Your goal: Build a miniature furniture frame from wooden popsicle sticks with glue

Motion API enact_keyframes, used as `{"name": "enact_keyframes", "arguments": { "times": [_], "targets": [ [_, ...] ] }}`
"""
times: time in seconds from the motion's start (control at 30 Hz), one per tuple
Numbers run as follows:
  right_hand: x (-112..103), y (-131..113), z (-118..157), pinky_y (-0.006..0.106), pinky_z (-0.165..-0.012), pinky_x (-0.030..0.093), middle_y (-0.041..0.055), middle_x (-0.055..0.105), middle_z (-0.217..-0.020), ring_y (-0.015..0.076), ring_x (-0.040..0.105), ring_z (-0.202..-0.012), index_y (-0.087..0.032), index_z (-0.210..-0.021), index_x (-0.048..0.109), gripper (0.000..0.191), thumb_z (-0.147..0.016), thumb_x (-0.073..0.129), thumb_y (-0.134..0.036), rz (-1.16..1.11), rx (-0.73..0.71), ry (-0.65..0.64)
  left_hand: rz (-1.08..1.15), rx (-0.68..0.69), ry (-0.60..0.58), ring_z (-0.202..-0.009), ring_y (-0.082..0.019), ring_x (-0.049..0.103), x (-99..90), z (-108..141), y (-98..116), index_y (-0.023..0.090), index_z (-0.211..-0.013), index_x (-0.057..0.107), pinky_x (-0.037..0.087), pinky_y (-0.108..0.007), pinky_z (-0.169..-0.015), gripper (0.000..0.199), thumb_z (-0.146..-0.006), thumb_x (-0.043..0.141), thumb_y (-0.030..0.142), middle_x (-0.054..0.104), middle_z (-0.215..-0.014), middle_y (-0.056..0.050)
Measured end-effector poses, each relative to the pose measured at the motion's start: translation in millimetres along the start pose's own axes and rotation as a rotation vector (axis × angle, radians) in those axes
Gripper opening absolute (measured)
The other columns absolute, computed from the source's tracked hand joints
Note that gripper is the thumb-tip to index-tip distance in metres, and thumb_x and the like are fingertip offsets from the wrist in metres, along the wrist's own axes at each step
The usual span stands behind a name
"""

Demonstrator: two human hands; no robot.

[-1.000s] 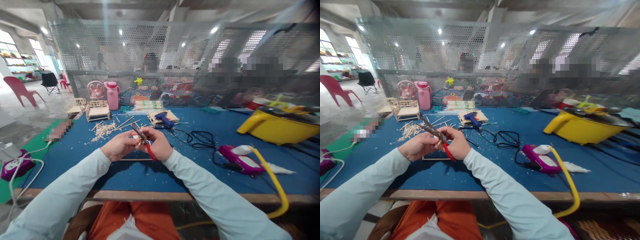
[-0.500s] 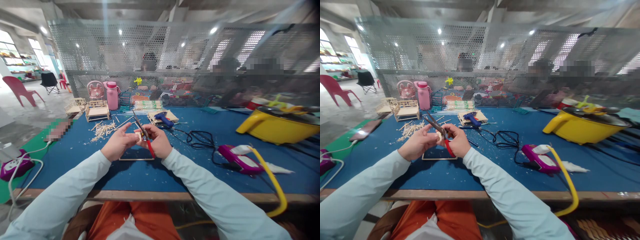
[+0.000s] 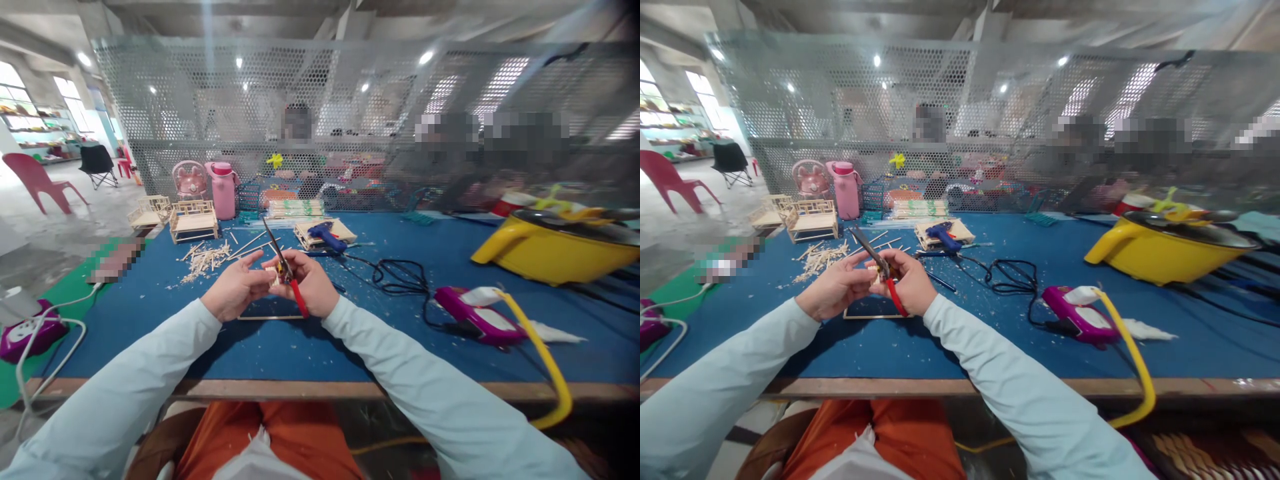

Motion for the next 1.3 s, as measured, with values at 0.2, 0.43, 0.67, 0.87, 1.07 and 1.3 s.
{"name": "enact_keyframes", "arguments": {
  "times": [0.2,0.43,0.67,0.87,1.07,1.3],
  "targets": [
    [4,0,-1,0.029,-0.073,0.049,0.0026,0.065,-0.091,0.0123,0.06,-0.071,-0.021,-0.088,0.049,0.055,-0.044,0.082,-0.028,-0.021,0.032,-0.035,-0.015,0.018,0.031,-0.047,-0.006,0.054,-2.4,-1,0,0.015,-0.136,0.026,0.046,-0.02,-0.053,0.084,-0.064,0.07,0.008,0.064,-0.064,0.002],
    [-4,-2,-3,0.033,-0.082,0.049,0.0017,0.064,-0.091,0.014,0.063,-0.079,-0.022,-0.09,0.047,0.052,-0.05,0.08,-0.026,-0.092,0.028,0.01,-0.025,0.077,0.104,-0.063,-0.011,0.064,-5.6,-1,6,0.016,-0.138,0.022,0.05,-0.021,-0.063,0.083,-0.069,0.065,0.004,0.07,-0.072,-0.004],
    [-1,1,-3,0.028,-0.078,0.049,-0.0001,0.063,-0.088,0.0103,0.061,-0.073,-0.021,-0.087,0.049,0.049,-0.049,0.08,-0.024,-0.034,0.037,-0.024,-0.017,0.053,0.067,-0.063,-0.012,0.065,-4.0,-1,2,0.015,-0.138,0.023,0.051,-0.025,-0.066,0.084,-0.067,0.067,0.004,0.07,-0.069,-0.003],
    [-9,-1,-6,0.025,-0.071,0.049,-0.0019,0.062,-0.079,0.0093,0.059,-0.069,-0.019,-0.086,0.051,0.048,-0.048,0.08,-0.027,-0.03,0.038,-0.001,-0.11,0.139,0.049,-0.061,-0.011,0.064,-4.7,-2,7,0.015,-0.139,0.019,0.049,-0.023,-0.064,0.089,-0.066,0.07,0.009,0.071,-0.069,-0.003],
    [-33,-12,-4,0.021,-0.049,0.04,-0.002,0.061,-0.067,0.0073,0.05,-0.052,-0.018,-0.089,0.053,0.042,-0.061,0.07,-0.045,-0.031,0.037,0.122,-0.271,0.244,-0.007,-0.069,-0.014,0.066,-6.0,-4,15,0.015,-0.141,0.011,0.048,-0.029,-0.075,0.098,-0.064,0.072,0.016,0.071,-0.07,-0.004],
    [-33,-10,-3,0.02,-0.041,0.036,-0.0045,0.056,-0.058,0.006,0.044,-0.042,-0.018,-0.086,0.053,0.037,-0.061,0.07,-0.04,0.035,0.081,0.161,-0.278,0.231,0.002,-0.069,-0.013,0.066,-5.9,-3,15,0.015,-0.14,0.013,0.048,-0.026,-0.072,0.094,-0.066,0.071,0.015,0.071,-0.069,-0.005]
  ]
}}
Point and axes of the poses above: each hand's wrist, its own z-axis away from the middle knuckle, its own x-axis out of the palm, y = z × x, the point moved 6 cm from there along -z, towards the middle knuckle
